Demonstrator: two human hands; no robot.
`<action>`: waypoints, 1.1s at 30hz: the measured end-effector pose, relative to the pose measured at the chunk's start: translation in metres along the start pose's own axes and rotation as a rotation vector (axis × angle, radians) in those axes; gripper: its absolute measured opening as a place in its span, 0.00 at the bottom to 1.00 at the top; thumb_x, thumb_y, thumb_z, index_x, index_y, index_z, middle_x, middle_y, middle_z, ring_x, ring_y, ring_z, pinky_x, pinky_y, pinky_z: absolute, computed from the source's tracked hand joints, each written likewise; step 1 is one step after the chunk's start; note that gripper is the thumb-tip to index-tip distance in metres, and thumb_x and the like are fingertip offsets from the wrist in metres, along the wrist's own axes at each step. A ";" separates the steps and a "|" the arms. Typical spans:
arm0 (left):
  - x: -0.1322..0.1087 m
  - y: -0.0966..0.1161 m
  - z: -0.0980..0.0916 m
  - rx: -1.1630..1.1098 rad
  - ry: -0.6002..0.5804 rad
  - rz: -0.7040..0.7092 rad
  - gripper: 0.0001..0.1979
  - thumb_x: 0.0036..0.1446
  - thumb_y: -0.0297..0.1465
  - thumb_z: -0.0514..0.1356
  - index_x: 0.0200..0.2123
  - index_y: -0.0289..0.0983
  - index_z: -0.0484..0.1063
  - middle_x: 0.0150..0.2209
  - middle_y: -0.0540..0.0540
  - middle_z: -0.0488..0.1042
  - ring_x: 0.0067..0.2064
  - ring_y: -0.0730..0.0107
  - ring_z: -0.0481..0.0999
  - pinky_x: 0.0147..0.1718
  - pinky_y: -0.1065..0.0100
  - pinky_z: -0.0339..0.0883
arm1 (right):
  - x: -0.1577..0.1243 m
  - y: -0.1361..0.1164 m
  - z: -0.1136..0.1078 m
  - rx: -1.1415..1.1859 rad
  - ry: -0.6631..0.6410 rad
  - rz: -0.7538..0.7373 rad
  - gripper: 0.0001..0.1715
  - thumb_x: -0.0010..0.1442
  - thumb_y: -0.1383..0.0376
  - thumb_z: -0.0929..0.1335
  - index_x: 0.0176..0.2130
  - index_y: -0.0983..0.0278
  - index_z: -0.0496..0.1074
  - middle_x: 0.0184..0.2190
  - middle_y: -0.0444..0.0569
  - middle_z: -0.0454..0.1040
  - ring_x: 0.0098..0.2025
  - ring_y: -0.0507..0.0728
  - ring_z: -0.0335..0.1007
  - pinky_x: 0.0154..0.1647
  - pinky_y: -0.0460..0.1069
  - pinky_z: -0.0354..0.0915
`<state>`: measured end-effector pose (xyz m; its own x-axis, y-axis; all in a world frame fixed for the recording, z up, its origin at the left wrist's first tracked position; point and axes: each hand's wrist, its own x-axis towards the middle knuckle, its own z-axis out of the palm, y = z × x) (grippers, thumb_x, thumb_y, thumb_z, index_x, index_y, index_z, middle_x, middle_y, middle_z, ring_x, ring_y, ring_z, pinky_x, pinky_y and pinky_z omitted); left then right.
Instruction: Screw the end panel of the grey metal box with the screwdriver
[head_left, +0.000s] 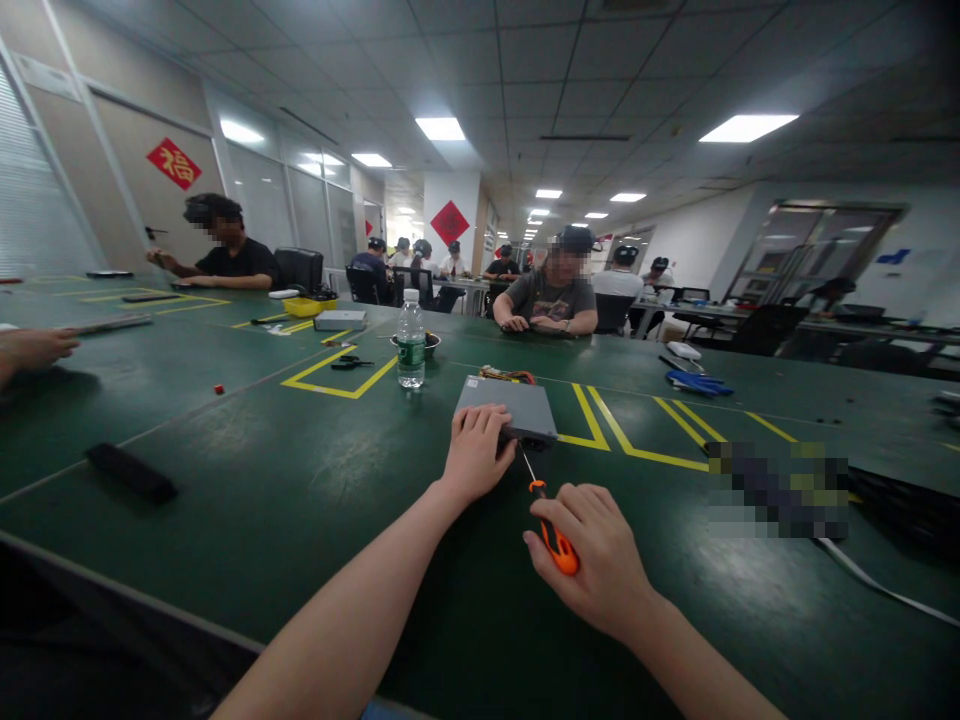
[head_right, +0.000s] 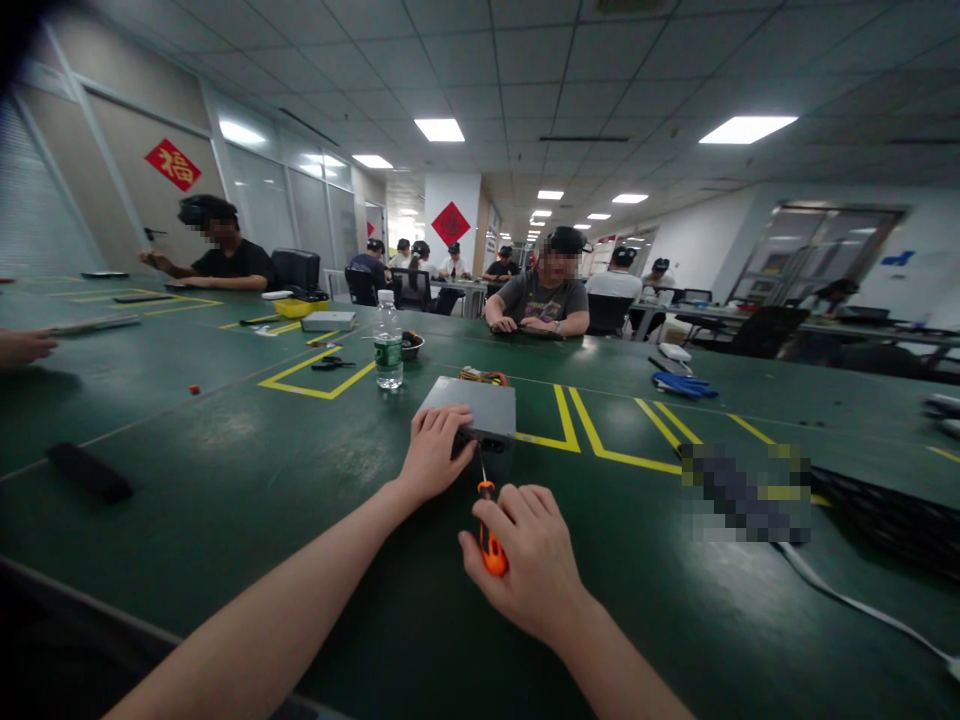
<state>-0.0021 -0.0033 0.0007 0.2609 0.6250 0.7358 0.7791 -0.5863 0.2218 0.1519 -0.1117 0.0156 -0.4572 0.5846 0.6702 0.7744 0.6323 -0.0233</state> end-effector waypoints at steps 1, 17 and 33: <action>0.000 0.000 0.000 0.001 0.000 0.002 0.13 0.53 0.32 0.56 0.44 0.42 0.63 0.51 0.47 0.68 0.54 0.63 0.62 0.55 0.56 0.49 | 0.000 0.001 0.000 0.008 0.023 0.011 0.10 0.57 0.62 0.62 0.37 0.64 0.67 0.28 0.47 0.67 0.30 0.54 0.62 0.36 0.51 0.57; 0.000 0.000 0.001 0.005 -0.003 0.000 0.14 0.53 0.32 0.57 0.45 0.42 0.63 0.51 0.47 0.68 0.54 0.62 0.62 0.55 0.56 0.49 | -0.002 0.002 -0.002 0.026 0.081 0.043 0.11 0.59 0.63 0.62 0.41 0.66 0.66 0.30 0.49 0.68 0.31 0.55 0.62 0.36 0.51 0.57; 0.000 0.000 0.000 -0.002 0.002 0.006 0.14 0.53 0.31 0.57 0.44 0.41 0.63 0.51 0.47 0.68 0.54 0.63 0.62 0.55 0.57 0.48 | -0.002 0.005 0.000 0.039 0.064 0.080 0.10 0.58 0.65 0.62 0.41 0.65 0.65 0.30 0.48 0.70 0.30 0.54 0.64 0.36 0.51 0.59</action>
<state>-0.0017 -0.0033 0.0004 0.2646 0.6205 0.7382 0.7763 -0.5912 0.2186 0.1566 -0.1098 0.0136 -0.3650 0.6009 0.7111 0.7890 0.6051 -0.1062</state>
